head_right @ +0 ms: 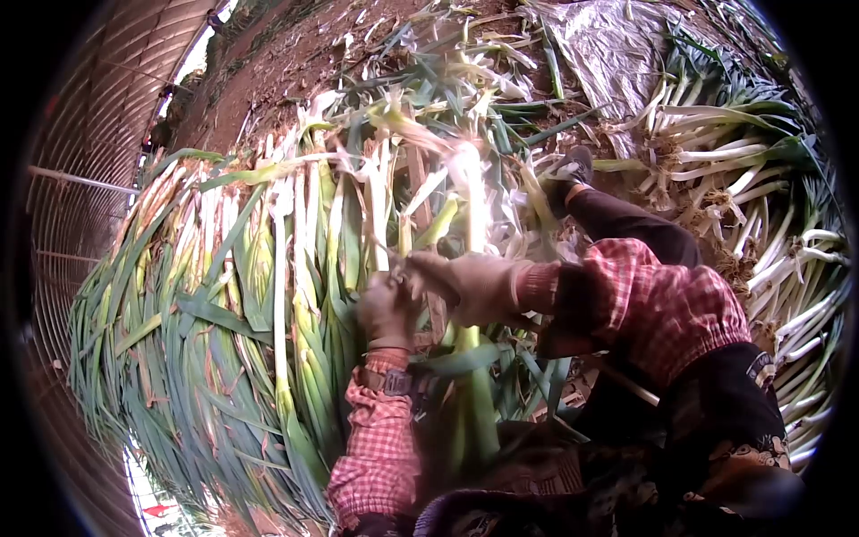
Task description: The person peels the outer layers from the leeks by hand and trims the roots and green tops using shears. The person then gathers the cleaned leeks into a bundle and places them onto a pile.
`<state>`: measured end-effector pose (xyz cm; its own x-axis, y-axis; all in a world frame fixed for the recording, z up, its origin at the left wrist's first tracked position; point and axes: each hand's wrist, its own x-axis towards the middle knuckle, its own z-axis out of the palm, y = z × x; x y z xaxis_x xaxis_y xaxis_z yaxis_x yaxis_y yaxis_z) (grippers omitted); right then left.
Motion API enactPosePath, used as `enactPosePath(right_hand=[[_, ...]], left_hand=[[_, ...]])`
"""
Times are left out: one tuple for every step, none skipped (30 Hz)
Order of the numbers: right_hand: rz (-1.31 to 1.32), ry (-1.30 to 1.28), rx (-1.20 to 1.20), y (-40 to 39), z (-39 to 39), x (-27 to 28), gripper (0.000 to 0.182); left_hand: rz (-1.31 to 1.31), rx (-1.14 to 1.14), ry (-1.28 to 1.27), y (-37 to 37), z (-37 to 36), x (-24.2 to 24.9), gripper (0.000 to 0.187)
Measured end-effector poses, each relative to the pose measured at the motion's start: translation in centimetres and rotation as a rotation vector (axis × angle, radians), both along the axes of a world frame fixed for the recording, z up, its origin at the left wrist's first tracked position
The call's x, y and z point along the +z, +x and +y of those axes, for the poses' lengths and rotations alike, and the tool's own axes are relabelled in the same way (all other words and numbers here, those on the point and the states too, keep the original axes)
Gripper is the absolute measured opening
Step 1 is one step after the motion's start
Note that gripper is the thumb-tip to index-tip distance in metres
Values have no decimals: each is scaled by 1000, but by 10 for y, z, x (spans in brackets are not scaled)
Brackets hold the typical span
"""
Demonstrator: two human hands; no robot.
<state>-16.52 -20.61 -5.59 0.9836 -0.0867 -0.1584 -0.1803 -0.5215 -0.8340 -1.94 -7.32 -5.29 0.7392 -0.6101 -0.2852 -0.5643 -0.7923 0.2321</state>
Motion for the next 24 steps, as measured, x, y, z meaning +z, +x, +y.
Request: enactPosePath(right_hand=[[26,24,11,7,1,-1,93],[58,52,32,17,5,0,94],[203,7,38,27,5,14,93],[346,-38,43,33,3,29,92],[293,-91,43,42,0,17,89],[241,-146,40,50,-4,5,86],[193,-145,-41,58,-8,-6,86],[135,-147,-94,65,-16,-22,85],[79,-109,-134,67,-24,-33,84],[32,-76,-147,65,-26,-44,83],[-6,-63,-144,57,-20,-45,82],[96,-18,-91,46,-10,-16,82],[200,20,-38,36,0,15,82],[213,74,-24,31,8,0,77],[266,54,-49,34,10,13,77],[313,37,-75,39,12,26,77],[255,14,-107,46,11,22,76],[198,-8,-138,57,7,11,76],[153,-21,-175,70,0,-2,77],[107,-35,-211,82,-6,-19,78],[61,-50,-246,95,-12,-30,79],[36,-62,-267,107,-23,-40,80],[26,-70,-292,121,-31,-41,80],[28,-64,-310,132,-42,-40,80]], left_hand=[[-242,-72,-58,20,8,-14,30],[-281,-81,-8,28,10,-17,31],[-320,-90,42,33,9,-12,32],[-162,-43,193,38,0,-7,33],[-232,-15,150,39,-6,-8,29],[-240,48,132,33,-11,-10,30],[-219,8,79,31,-11,-7,30],[-182,-34,59,30,-11,-12,29],[-143,-75,38,29,-11,-17,29],[-97,-118,52,37,-9,-38,27],[-252,-178,-96,39,2,-67,21],[-257,-222,-295,36,10,-74,22],[-201,-169,-233,34,10,-72,25],[-142,-121,-170,32,10,-71,29],[52,-99,-415,44,14,-69,33],[-7,-36,-379,49,16,-70,30],[-71,28,-345,46,13,-47,27],[-134,93,-311,46,10,-32,24],[-242,55,-354,56,10,-37,19],[-279,26,-362,70,9,-45,19],[-314,-1,-371,84,4,-55,19],[-348,-28,-381,98,-1,-64,19],[-215,98,-268,110,-14,-62,21],[-239,65,-167,115,-23,-63,22]])
